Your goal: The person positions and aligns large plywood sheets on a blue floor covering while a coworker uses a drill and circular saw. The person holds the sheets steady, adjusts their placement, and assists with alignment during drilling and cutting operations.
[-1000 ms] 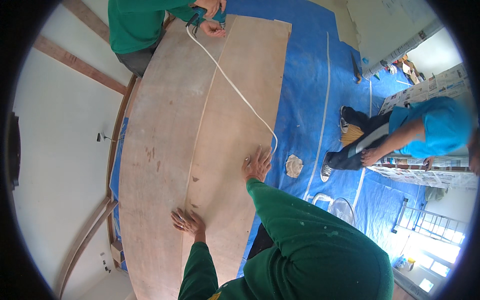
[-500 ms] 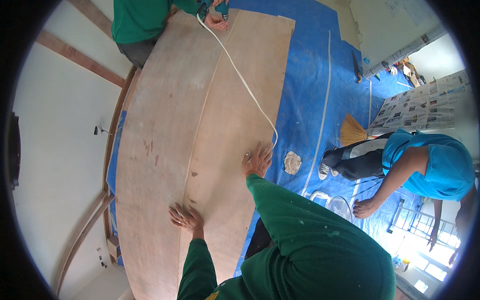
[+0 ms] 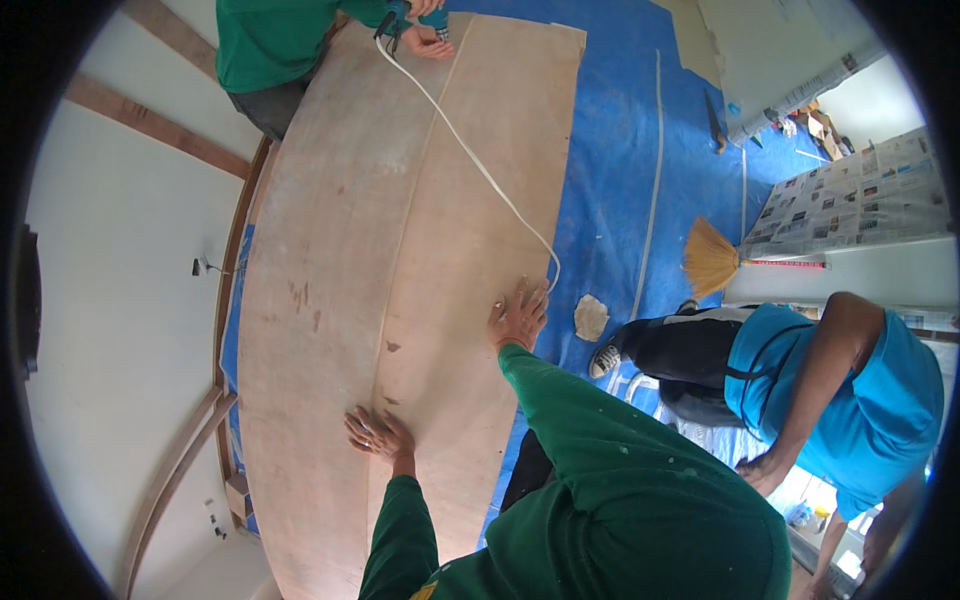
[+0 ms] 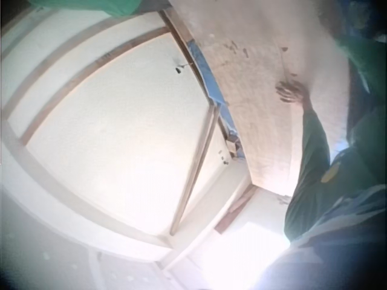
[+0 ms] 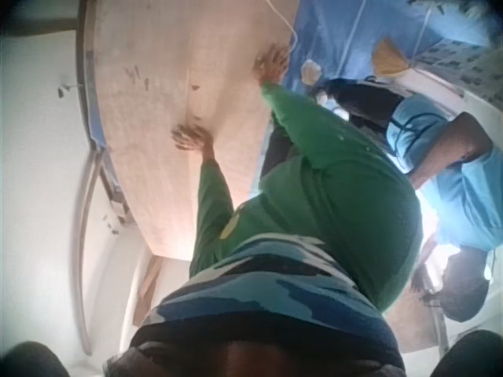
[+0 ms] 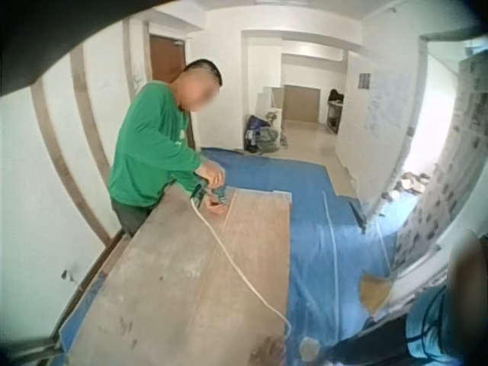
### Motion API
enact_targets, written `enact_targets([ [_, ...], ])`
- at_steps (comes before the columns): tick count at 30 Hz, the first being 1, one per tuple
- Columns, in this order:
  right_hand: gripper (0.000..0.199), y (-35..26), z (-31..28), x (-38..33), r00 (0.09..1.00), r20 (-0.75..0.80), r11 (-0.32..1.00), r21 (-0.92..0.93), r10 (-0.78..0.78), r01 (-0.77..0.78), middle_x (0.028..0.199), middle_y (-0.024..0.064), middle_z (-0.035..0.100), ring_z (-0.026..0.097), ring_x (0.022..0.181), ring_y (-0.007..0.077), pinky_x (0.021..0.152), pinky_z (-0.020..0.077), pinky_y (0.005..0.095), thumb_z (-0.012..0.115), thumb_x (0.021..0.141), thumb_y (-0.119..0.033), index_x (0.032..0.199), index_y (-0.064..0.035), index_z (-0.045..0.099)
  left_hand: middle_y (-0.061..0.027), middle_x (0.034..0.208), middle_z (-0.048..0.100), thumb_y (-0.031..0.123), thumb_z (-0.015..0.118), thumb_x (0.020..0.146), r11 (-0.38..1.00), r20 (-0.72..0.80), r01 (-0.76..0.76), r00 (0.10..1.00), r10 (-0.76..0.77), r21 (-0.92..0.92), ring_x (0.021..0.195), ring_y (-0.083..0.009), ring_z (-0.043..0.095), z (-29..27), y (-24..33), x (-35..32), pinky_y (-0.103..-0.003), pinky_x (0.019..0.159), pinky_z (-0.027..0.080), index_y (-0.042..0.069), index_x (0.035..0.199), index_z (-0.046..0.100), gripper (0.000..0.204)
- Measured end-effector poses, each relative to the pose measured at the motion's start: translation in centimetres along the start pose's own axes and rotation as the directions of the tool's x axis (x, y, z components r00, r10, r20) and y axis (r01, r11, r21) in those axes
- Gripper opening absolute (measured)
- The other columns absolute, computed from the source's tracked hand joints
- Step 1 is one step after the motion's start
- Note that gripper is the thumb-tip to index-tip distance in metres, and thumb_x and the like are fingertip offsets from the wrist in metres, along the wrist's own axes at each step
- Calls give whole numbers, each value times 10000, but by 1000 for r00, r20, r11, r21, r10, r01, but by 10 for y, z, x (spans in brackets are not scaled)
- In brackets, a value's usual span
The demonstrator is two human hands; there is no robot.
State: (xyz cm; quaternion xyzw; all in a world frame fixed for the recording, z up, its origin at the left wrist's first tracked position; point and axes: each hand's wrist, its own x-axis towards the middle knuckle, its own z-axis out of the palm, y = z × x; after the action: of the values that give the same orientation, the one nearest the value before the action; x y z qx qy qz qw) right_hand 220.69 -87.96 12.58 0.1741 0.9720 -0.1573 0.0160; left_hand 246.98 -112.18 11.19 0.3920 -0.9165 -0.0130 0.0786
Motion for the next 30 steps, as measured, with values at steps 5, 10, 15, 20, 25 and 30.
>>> enact_targets([
  [5, 742, 10, 27, -9, 1000, -8, 999, -46, 5, -5, 1695, 284, 227, 322, 1508, 492, 1183, 330, 587, 577, 988, -414, 1633, -118, 360, -193, 1723, 241, 517, 477, 1047, 999, 24, 32, 999, -32, -39, 1613, -372, 149, 2, -7, -3, -642, 1263, 81, 98, 1639, 329, 740],
  [10, 768, 28, 57, -4, 933, 13, 900, -261, -359, 349, 1618, 242, 428, 419, 1479, 417, 1182, 357, 570, 591, 985, -456, 1610, -60, 383, -189, 1665, 335, 320, 612, 932, 997, 142, 15, 990, -5, -73, 1578, -397, 222, 0, -26, -10, -690, 1233, 96, 152, 1601, 390, 724],
  [15, 715, 36, 83, 2, 966, -39, 811, -554, -254, 190, 1559, 221, 488, 485, 1406, 408, 1110, 438, 590, 523, 1020, -479, 1594, -69, 413, -189, 1738, 212, 409, 570, 999, 975, 139, 114, 986, -88, -190, 1621, -373, 150, -4, -41, -24, -670, 1262, 86, 177, 1643, 349, 719],
  [20, 663, 11, 94, -42, 958, -127, 892, -412, -258, 186, 1515, 227, 511, 510, 1358, 425, 1104, 439, 593, 476, 1039, -428, 1586, -59, 414, -177, 1745, 195, 419, 552, 1006, 948, 178, 160, 977, -113, -275, 1624, -345, 150, -7, -58, -25, -612, 1295, 55, 182, 1646, 344, 714],
  [25, 645, -1, 86, -73, 935, -23, 860, -403, -353, 314, 1525, 224, 505, 499, 1373, 421, 1119, 424, 594, 463, 1045, -410, 1567, -33, 429, -148, 1755, 177, 407, 581, 984, 922, 121, 156, 985, -120, -355, 1628, -311, 148, -8, -66, -31, -603, 1305, 61, 209, 1637, 356, 719],
  [30, 632, -6, 90, -81, 881, 67, 782, -431, -469, 450, 1540, 221, 494, 484, 1393, 418, 1136, 407, 595, 450, 1051, -398, 1559, -22, 437, -129, 1762, 161, 386, 588, 976, 900, 181, 194, 975, -131, -392, 1635, -295, 126, -13, -69, -34, -598, 1313, 57, 219, 1641, 353, 725],
])
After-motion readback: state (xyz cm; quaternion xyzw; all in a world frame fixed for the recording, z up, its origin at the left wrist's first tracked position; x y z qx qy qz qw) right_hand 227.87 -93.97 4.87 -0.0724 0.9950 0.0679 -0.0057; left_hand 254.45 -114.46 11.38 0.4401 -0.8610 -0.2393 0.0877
